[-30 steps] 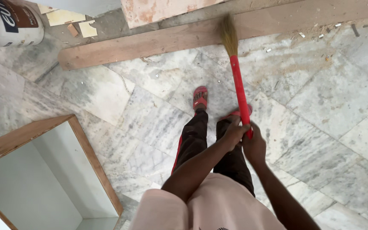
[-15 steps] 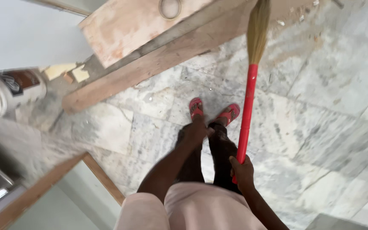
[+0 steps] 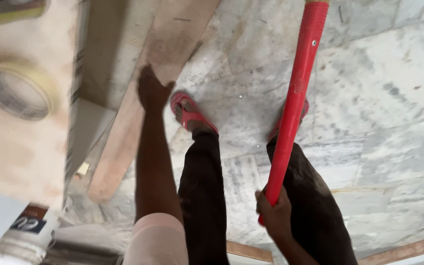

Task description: The person sweeps a tiled floor in a room under construction using a red broom. They move debris, including a white tile fragment and a wooden plank, while navigating around scattered construction materials and electrical wires.

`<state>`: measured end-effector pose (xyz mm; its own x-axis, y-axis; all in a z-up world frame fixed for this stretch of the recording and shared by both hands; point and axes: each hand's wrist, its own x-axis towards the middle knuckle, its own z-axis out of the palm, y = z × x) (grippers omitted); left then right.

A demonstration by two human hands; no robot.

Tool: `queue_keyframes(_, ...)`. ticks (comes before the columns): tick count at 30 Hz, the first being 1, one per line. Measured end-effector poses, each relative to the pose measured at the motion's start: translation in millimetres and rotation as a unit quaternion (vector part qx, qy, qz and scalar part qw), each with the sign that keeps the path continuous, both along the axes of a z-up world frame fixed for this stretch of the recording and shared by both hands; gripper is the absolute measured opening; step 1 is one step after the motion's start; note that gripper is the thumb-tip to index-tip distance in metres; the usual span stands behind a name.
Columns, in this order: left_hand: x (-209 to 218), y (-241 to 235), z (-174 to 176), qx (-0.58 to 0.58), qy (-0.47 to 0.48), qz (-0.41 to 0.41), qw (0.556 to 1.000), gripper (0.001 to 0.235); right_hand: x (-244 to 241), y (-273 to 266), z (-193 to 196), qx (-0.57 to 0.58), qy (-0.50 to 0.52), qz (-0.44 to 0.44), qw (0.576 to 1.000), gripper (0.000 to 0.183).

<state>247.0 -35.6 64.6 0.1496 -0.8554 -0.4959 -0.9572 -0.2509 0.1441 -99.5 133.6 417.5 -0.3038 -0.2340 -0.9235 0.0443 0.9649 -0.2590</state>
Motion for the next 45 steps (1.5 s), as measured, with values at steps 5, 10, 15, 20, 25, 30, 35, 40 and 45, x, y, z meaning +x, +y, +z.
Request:
queue_keyframes(5,34.5,-47.8,-69.5,0.013,0.03,0.03,0.999,0.122,-2.3,-10.5,-14.4,0.141,-0.016,-0.081,0.987,0.021)
queue_keyframes(10,13.9,-55.5,-63.4,0.016,0.055,0.095,0.994,0.12,-8.1,-21.4,-22.2,0.139,-0.004,-0.049,0.989,0.019)
queue_keyframes(15,4.4,-69.1,-38.1,0.058,-0.003,0.101,0.993,0.096,-13.1,-33.4,-31.7,0.143,0.018,-0.046,0.988,0.024)
queue_keyframes(20,23.2,-51.3,-27.9,0.07,-0.003,0.022,0.997,0.074,-17.8,-41.5,-29.3,0.071,0.009,0.01,0.997,0.02)
queue_keyframes(25,20.9,-42.6,-3.3,0.127,0.041,-0.039,0.99,0.057,-19.0,-42.6,-29.5,0.022,0.011,0.025,0.999,0.018)
queue_keyframes(30,-29.9,-5.7,52.5,0.086,0.005,-0.11,0.99,0.041,-22.6,-33.7,-30.3,-0.03,0.025,-0.007,0.999,0.017)
queue_keyframes(35,-59.6,12.4,61.5,0.049,-0.003,-0.053,0.997,0.04,-32.6,-23.7,-30.2,-0.024,0.039,-0.044,0.998,0.019)
queue_keyframes(40,-62.4,2.5,67.1,0.067,0.025,0.007,0.997,0.034,-27.9,-36.0,-26.9,-0.032,0.024,-0.043,0.998,0.018)
queue_keyframes(45,-55.1,5.2,47.7,0.139,0.011,-0.016,0.99,0.032,-18.6,-30.6,-26.3,-0.048,0.012,-0.058,0.997,0.02)
